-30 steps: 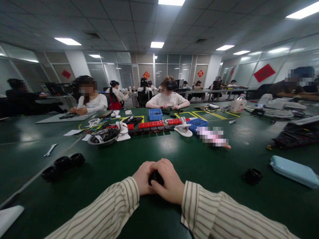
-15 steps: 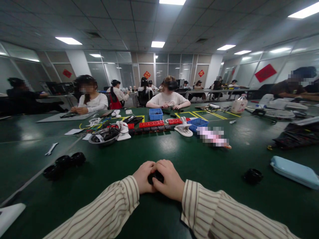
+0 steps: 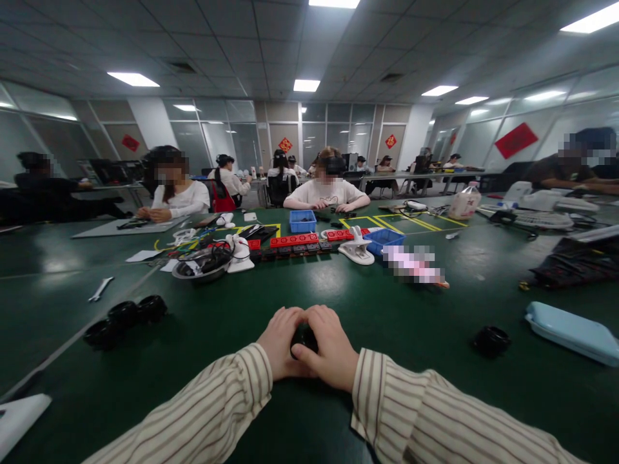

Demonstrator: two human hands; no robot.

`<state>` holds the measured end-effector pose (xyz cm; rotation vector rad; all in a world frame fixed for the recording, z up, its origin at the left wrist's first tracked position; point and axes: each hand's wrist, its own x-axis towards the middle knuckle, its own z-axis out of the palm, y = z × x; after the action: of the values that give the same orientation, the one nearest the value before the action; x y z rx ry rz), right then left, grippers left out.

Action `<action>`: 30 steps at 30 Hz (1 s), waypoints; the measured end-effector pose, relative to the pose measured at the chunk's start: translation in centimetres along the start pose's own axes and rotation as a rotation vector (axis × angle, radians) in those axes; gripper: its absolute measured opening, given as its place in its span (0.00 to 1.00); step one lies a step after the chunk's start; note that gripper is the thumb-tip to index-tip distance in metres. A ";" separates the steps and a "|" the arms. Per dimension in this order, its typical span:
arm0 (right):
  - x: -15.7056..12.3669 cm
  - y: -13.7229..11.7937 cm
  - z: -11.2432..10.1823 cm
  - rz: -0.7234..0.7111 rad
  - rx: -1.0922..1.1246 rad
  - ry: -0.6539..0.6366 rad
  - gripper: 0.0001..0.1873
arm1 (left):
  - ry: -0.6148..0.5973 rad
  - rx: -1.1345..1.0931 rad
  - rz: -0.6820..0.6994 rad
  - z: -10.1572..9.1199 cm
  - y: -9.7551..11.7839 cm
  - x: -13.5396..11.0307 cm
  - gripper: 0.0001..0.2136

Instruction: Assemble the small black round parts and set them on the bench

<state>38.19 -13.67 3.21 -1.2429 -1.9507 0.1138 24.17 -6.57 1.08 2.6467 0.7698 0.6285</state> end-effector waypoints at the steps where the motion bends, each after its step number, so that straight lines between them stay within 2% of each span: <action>1: 0.0 0.1 0.1 0.021 -0.027 -0.013 0.16 | -0.007 0.023 -0.009 0.1 0.1 0.0 0.37; 4: 0.0 0.2 0.4 0.071 -0.086 -0.043 0.16 | -0.053 0.038 -0.022 0.2 0.0 0.0 0.30; 8: 0.1 0.4 0.5 0.082 -0.111 -0.064 0.11 | -0.070 -0.052 0.005 0.1 -0.4 0.2 0.23; 13: 0.2 0.4 0.3 -0.079 0.045 -0.058 0.04 | -0.121 -0.161 0.057 -0.5 -0.8 0.5 0.17; 16: 0.0 0.1 0.1 -0.184 0.117 -0.056 0.10 | -0.150 -0.148 0.088 -0.4 -0.9 0.5 0.15; 18: -0.1 -0.2 -0.1 -0.196 0.125 -0.067 0.11 | -0.144 -0.135 0.092 -0.2 -1.0 0.5 0.17; 23: -0.2 -0.5 -0.4 -0.113 0.094 -0.035 0.10 | -0.049 -0.160 0.059 0.2 -1.0 0.3 0.31; 26: -0.1 -0.4 -0.2 -0.035 0.021 0.005 0.12 | -0.034 -0.118 0.054 0.1 -0.8 0.2 0.29; 30: -0.1 -0.2 0.2 0.043 -0.066 -0.025 0.13 | -0.077 -0.038 0.076 0.0 -0.6 0.2 0.24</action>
<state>37.89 -13.81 3.14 -1.3325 -1.9638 0.0879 24.08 -5.99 0.95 2.6584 0.6328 0.5519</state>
